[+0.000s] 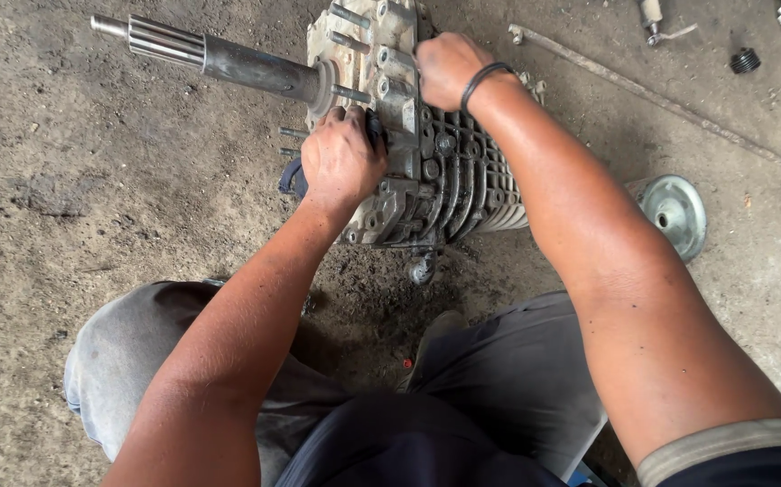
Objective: The person is cleaning a disassembled engine block using a scraper and a cloth. They repeatedly scrape and wipe the surface to remove grime and debris.
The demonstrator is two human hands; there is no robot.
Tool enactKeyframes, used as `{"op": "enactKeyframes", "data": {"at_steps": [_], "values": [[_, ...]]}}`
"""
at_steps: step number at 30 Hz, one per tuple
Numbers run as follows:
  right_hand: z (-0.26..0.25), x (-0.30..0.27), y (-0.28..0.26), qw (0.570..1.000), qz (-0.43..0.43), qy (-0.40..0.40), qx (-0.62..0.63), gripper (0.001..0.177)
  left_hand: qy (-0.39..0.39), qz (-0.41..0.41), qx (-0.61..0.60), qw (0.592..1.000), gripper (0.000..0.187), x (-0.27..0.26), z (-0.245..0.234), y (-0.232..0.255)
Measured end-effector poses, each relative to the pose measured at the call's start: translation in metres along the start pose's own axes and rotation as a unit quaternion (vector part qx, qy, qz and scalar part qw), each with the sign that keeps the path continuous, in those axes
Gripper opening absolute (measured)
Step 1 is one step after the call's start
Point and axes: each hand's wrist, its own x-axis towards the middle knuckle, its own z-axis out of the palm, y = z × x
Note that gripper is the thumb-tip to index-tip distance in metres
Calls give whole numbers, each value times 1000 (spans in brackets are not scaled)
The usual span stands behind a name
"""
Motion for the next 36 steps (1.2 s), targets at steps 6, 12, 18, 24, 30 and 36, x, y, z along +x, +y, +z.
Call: {"op": "enactKeyframes", "data": {"at_steps": [6,12,18,24,30,36], "values": [[-5,0,-6,1000,-7,2,-22,18,29,28,5,999,53,-3,-3,0],[-16,-7,-15,998,34,-47,6,16,49,27,0,998,42,-3,-1,-1],[-17,-6,1,984,54,-96,140,20,30,23,6,999,45,-2,-1,-2],[-3,5,71,870,52,-73,485,18,37,18,7,999,36,1,6,-2],[23,-4,64,929,22,30,369,17,14,5,-16,1000,36,-1,2,0],[13,-12,39,968,11,59,245,16,46,30,33,998,39,1,5,-2]]}}
